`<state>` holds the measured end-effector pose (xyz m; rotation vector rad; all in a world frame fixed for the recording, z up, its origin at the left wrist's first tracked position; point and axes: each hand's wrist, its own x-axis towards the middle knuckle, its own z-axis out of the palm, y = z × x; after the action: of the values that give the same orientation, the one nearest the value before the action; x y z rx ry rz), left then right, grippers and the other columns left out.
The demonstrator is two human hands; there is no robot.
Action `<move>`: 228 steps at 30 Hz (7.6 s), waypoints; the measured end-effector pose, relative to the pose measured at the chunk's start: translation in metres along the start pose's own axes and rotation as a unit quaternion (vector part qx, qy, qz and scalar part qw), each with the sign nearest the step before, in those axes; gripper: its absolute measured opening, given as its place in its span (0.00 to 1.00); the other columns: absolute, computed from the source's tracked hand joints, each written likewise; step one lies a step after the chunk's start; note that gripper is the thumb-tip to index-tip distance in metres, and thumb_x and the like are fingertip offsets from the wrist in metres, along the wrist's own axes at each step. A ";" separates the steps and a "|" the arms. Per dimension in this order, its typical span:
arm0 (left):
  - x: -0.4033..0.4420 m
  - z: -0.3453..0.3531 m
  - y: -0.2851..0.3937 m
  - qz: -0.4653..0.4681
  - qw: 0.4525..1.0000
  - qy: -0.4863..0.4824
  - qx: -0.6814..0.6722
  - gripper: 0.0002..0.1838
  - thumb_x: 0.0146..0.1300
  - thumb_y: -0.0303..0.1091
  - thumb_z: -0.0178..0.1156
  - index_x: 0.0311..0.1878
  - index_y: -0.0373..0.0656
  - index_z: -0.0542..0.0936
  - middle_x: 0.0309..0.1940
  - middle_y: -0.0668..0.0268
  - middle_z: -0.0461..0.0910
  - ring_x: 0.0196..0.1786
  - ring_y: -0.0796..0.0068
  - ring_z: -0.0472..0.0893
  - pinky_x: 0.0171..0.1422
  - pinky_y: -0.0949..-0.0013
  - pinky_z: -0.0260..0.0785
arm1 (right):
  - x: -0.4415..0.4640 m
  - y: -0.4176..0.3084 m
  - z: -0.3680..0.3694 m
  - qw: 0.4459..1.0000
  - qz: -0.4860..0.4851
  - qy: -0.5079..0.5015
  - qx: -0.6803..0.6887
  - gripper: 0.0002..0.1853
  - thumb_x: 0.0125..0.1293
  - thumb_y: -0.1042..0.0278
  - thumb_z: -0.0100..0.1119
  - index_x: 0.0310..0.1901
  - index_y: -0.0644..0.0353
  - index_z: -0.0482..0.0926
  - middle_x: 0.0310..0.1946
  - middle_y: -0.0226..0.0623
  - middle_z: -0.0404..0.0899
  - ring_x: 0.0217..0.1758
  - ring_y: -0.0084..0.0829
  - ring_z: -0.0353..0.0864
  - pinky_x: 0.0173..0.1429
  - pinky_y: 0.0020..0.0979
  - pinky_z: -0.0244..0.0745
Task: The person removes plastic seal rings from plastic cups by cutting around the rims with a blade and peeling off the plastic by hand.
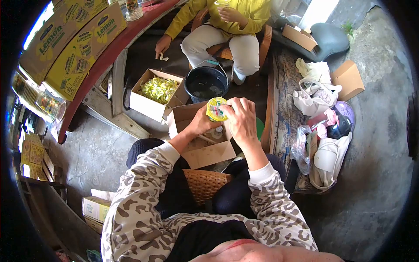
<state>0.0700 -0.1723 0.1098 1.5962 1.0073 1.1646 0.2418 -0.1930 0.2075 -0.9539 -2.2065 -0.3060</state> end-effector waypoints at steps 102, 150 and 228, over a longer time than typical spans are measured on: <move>0.200 -0.131 -0.273 -0.403 0.874 -0.057 0.267 0.63 0.36 0.36 0.82 0.68 0.15 0.51 0.48 0.43 0.82 0.43 0.61 0.85 0.42 0.58 0.80 | -0.028 0.071 -0.002 0.948 0.315 -0.025 0.033 0.03 0.58 0.74 0.62 0.33 0.57 0.85 0.34 0.37 0.78 0.44 0.40 0.78 0.48 0.41 0.70; 0.151 -0.086 -0.200 -0.163 0.819 0.003 0.550 0.26 0.55 0.38 0.70 0.56 0.42 0.74 0.56 0.48 0.71 0.54 0.43 0.78 0.57 0.48 0.74 | -0.033 0.077 0.009 0.949 0.309 -0.029 0.058 0.02 0.61 0.74 0.62 0.32 0.58 0.83 0.32 0.38 0.77 0.42 0.42 0.79 0.46 0.43 0.70; -0.174 -0.148 0.088 -0.093 0.869 0.039 0.484 0.31 0.58 0.51 0.70 0.60 0.43 0.78 0.59 0.57 0.76 0.67 0.52 0.70 0.73 0.49 0.56 | -0.144 0.054 -0.104 0.943 0.264 -0.181 0.086 0.20 0.64 0.63 0.68 0.54 0.64 0.81 0.54 0.46 0.80 0.58 0.48 0.79 0.64 0.42 0.73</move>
<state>-0.1036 -0.3318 0.1755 2.1227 1.9424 0.5773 0.4030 -0.2816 0.1810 -1.5444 -2.1366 0.3318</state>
